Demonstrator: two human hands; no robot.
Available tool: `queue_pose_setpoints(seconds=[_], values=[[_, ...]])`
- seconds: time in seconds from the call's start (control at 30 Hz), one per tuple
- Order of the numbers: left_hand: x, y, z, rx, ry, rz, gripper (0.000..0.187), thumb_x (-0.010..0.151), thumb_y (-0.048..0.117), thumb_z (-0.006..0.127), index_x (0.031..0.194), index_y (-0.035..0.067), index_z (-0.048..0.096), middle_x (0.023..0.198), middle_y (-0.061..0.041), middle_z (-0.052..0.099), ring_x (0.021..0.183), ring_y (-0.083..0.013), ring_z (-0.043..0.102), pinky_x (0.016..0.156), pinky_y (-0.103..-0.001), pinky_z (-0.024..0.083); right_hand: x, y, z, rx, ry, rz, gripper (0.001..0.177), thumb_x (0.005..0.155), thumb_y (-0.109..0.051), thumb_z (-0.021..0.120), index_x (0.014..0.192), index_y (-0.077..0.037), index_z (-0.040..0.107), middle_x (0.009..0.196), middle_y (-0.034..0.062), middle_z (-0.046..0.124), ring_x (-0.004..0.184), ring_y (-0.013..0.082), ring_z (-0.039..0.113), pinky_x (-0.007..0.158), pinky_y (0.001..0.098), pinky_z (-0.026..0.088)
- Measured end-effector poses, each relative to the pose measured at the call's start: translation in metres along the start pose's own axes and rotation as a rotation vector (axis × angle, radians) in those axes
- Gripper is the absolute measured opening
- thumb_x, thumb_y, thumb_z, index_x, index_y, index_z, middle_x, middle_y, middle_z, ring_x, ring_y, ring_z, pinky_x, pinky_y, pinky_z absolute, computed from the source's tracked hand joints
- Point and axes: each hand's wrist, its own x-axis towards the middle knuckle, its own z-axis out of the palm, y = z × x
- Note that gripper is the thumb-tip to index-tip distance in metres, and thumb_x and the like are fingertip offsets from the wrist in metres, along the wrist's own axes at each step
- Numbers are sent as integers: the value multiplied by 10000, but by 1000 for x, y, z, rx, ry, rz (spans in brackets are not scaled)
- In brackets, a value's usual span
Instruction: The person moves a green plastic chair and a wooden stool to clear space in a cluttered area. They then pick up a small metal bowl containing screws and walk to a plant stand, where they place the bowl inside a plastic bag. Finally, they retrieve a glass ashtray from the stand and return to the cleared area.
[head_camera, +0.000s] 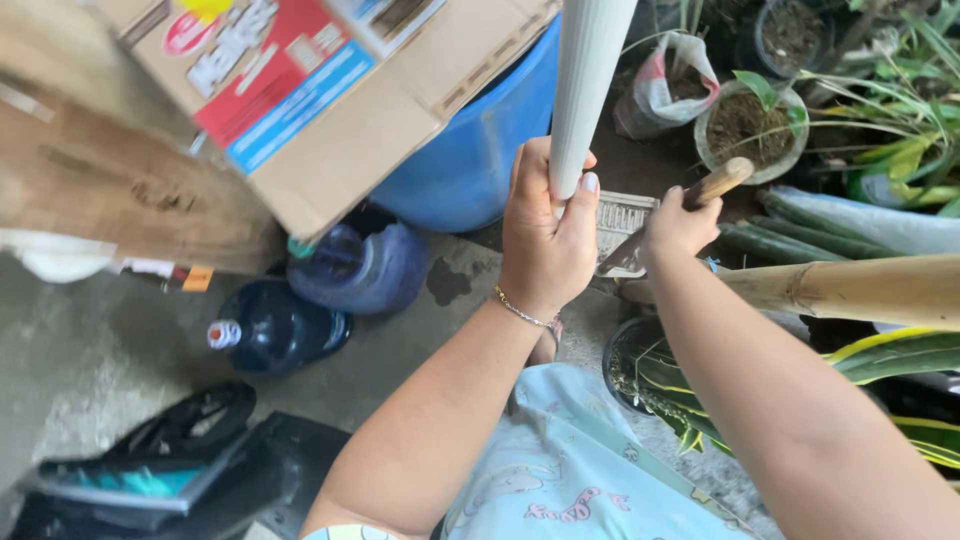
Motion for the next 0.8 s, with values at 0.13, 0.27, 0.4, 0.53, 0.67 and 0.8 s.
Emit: queue_pose_setpoints(seconds=[0.13,0.27,0.4,0.53,0.67,0.8], values=[[36,-20,24,-81,-55,-109,109,1116,14,614,1195,83,581,1064,-30,568,887,-118,551,872,-284,518,51,-9,6,261,13,464,352,969,-263,744,1222,-54,617,1050,103,733,871,326,717,823,511,600],[78,-47,59,-140,-105,-143,76,1132,12,604,1176,68,579,1066,-34,571,879,-120,551,873,-284,519,112,30,33,245,145,509,310,968,-231,744,1199,-65,620,994,96,729,775,280,697,727,458,585],[108,-68,103,-125,-156,-96,63,1159,20,585,1206,58,569,1124,-53,585,948,-141,598,912,-277,537,165,76,39,243,234,600,269,968,-200,744,1175,-77,624,938,89,726,679,235,677,632,404,570],[133,-85,143,-135,-209,-82,74,1184,31,583,1252,59,573,1160,-65,586,948,-160,580,929,-279,532,197,107,25,261,301,707,232,967,-168,744,1152,-89,627,883,82,722,582,189,658,537,351,554],[154,-98,180,-173,-267,-55,70,1213,43,581,1274,70,561,1206,-61,599,1008,-170,585,945,-274,512,216,150,6,279,382,811,193,1007,-191,741,1146,-106,637,884,81,719,592,175,656,536,319,549],[168,-113,215,-200,-334,-43,87,1211,37,587,1289,73,575,1180,-50,600,1009,-172,578,945,-275,511,220,211,-10,310,459,843,151,989,-114,725,1090,-145,617,993,25,682,717,144,649,566,306,570]])
